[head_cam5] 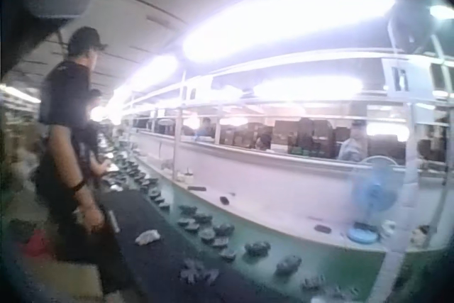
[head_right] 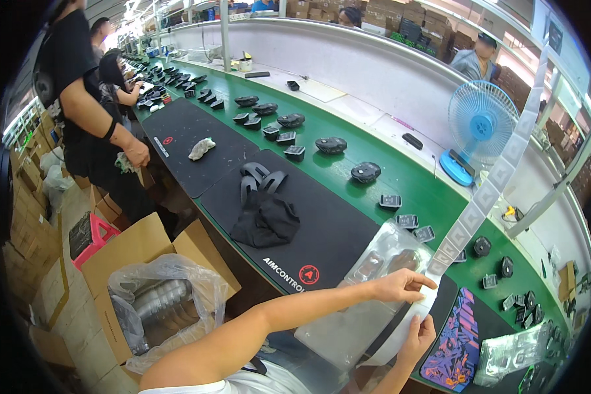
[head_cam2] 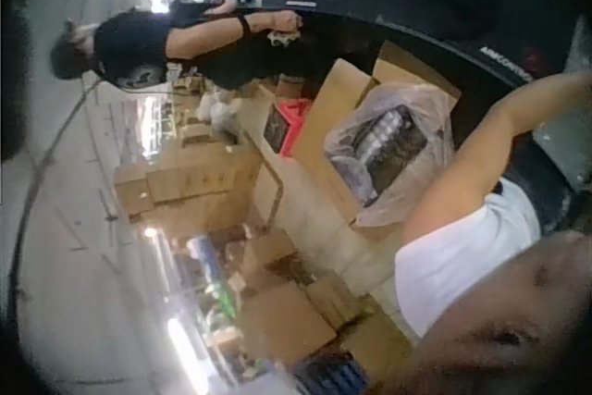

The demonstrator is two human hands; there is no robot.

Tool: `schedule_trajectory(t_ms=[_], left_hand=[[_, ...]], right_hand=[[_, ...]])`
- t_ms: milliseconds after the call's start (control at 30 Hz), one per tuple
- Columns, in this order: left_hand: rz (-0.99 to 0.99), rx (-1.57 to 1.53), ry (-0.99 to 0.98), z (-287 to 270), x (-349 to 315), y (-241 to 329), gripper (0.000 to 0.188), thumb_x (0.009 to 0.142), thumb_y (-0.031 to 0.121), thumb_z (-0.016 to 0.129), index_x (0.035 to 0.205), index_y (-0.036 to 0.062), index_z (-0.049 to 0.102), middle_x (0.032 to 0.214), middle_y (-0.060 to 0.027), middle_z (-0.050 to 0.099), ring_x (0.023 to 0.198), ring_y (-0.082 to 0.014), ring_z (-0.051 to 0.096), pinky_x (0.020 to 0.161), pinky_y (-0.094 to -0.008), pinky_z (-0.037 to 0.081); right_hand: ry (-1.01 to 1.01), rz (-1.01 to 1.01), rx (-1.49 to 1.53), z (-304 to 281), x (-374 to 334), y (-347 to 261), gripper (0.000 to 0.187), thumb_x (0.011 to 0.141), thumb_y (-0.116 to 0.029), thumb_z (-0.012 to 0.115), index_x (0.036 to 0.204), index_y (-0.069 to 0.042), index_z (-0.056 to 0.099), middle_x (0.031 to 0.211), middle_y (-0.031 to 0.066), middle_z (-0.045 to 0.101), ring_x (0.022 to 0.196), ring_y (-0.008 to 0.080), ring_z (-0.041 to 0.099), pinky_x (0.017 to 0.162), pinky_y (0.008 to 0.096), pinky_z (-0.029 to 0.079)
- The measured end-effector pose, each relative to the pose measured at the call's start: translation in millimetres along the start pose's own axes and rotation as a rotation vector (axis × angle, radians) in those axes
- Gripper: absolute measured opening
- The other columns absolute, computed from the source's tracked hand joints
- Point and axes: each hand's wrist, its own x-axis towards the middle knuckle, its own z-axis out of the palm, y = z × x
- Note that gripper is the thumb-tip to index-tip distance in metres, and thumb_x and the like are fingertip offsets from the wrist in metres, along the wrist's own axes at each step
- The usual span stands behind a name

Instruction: Applying square white labels to clear plastic electronic device housings at a factory workstation.

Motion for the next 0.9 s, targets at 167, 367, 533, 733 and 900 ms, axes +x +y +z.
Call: schedule_trajectory(t_ms=[167, 367, 533, 733, 900], left_hand=[[0.021, 0.279, -0.144, -4, -3, 8, 0.048, 0.095, 0.016, 0.069, 0.141, 0.0056, 0.06, 0.121, -0.0029, 0.071, 0.105, -0.0099, 0.064, 0.09, -0.0305, 0.052], [-0.017, 0.005, -0.083, 2, -8, 20, 0.062, 0.09, 0.01, 0.075, 0.147, 0.0014, 0.052, 0.123, -0.009, 0.07, 0.113, -0.0134, 0.064, 0.098, -0.0309, 0.052], [-0.048, -0.036, -0.158, 5, -10, 30, 0.077, 0.088, 0.012, 0.076, 0.155, 0.0041, 0.04, 0.129, -0.0156, 0.069, 0.118, -0.0179, 0.065, 0.107, -0.0359, 0.047], [-0.113, -0.02, -0.122, 4, -11, 27, 0.068, 0.089, 0.009, 0.074, 0.151, 0.0013, 0.046, 0.125, -0.0166, 0.071, 0.114, -0.0169, 0.067, 0.103, -0.0347, 0.05], [-0.159, 0.02, -0.098, 4, -9, 21, 0.046, 0.093, 0.009, 0.073, 0.135, -0.0031, 0.061, 0.116, -0.0146, 0.074, 0.107, -0.0143, 0.068, 0.095, -0.031, 0.053]], right_hand=[[0.152, 0.036, -0.281, -4, 8, 0, 0.031, 0.101, -0.021, 0.067, 0.078, -0.001, 0.061, 0.07, -0.0089, 0.047, 0.064, 0.0024, 0.037, 0.054, 0.0239, 0.026], [0.093, 0.004, -0.111, -2, 4, 2, 0.017, 0.102, -0.014, 0.065, 0.094, 0.001, 0.068, 0.077, -0.0081, 0.052, 0.069, 0.0014, 0.041, 0.058, 0.0214, 0.031], [-0.026, 0.013, 0.053, 0, -3, 0, 0.021, 0.101, -0.008, 0.063, 0.117, 0.005, 0.067, 0.102, 0.0012, 0.068, 0.092, 0.006, 0.06, 0.08, 0.0209, 0.045], [-0.023, -0.004, 0.048, -1, -5, 8, 0.02, 0.1, -0.003, 0.062, 0.118, 0.006, 0.068, 0.102, 0.002, 0.069, 0.092, 0.0064, 0.061, 0.079, 0.0215, 0.047], [0.058, 0.051, -0.027, -3, -5, 5, 0.02, 0.097, -0.006, 0.069, 0.113, 0.004, 0.072, 0.094, 0.0027, 0.072, 0.085, 0.0086, 0.065, 0.076, 0.0238, 0.049]])
